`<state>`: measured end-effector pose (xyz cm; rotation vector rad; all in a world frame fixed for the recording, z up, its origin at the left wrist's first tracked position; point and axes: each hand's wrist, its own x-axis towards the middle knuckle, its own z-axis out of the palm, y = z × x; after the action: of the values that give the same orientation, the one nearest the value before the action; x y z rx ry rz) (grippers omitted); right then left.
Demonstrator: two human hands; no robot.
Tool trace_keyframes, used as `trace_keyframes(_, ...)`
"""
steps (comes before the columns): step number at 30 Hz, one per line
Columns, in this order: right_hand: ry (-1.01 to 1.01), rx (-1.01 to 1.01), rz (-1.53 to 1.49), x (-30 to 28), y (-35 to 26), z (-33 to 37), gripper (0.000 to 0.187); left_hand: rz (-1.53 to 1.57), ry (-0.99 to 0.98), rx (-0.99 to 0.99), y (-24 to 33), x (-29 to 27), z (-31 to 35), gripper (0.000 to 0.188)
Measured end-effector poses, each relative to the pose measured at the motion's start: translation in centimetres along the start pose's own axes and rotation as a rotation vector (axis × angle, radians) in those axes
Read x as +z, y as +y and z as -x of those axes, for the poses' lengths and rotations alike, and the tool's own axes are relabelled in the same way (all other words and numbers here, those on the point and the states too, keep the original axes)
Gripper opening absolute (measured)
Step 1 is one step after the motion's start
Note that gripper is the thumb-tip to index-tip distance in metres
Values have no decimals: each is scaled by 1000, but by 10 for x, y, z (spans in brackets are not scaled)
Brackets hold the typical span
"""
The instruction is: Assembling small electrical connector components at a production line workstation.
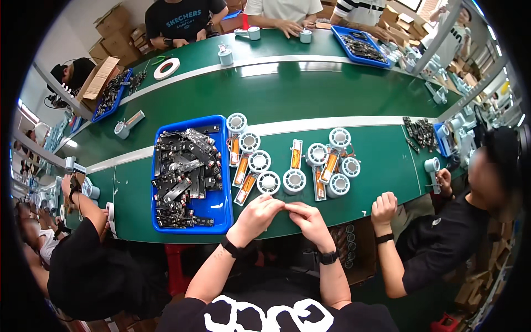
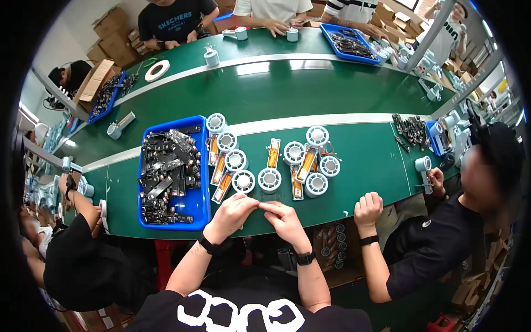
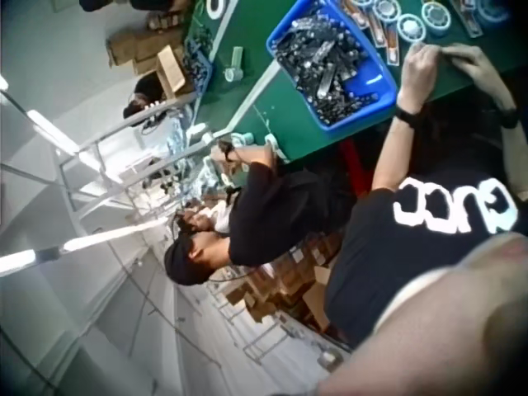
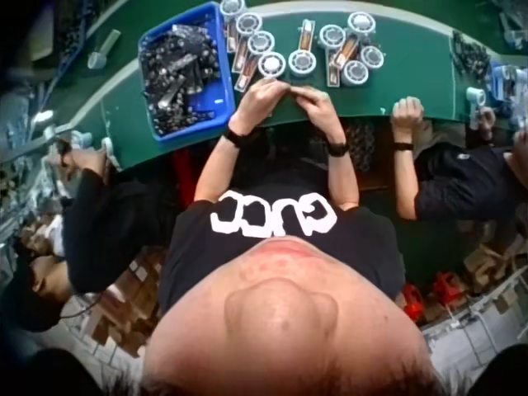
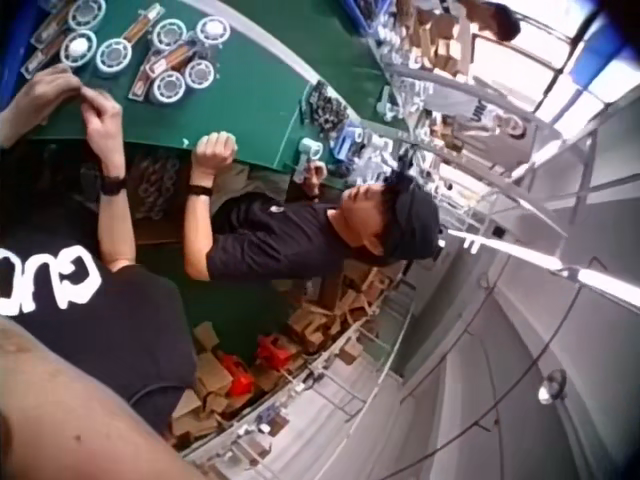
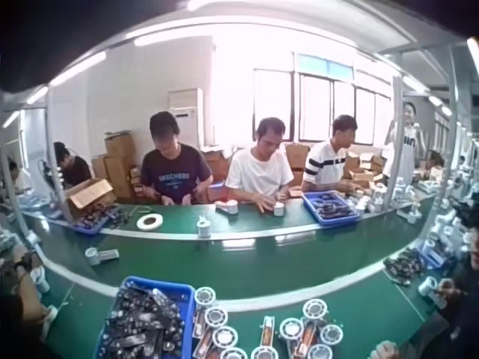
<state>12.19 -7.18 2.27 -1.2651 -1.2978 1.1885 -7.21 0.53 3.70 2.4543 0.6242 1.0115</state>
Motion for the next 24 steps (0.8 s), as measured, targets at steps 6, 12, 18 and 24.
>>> trace_keyframes(6,139,15,-195,18,5,-10,35,9,84,-49,-2,-1,-7,28)
trace_keyframes(12,261,55,-70,52,-6,8,37,12,310,-373,22,-7,33,37)
trace_keyframes(18,452,-43,274,85,-22,-5,36,262,250,-761,21,5,57,46)
trace_keyframes(24,527,-123,382,88,-28,-5,34,389,206,-755,31,1,47,49)
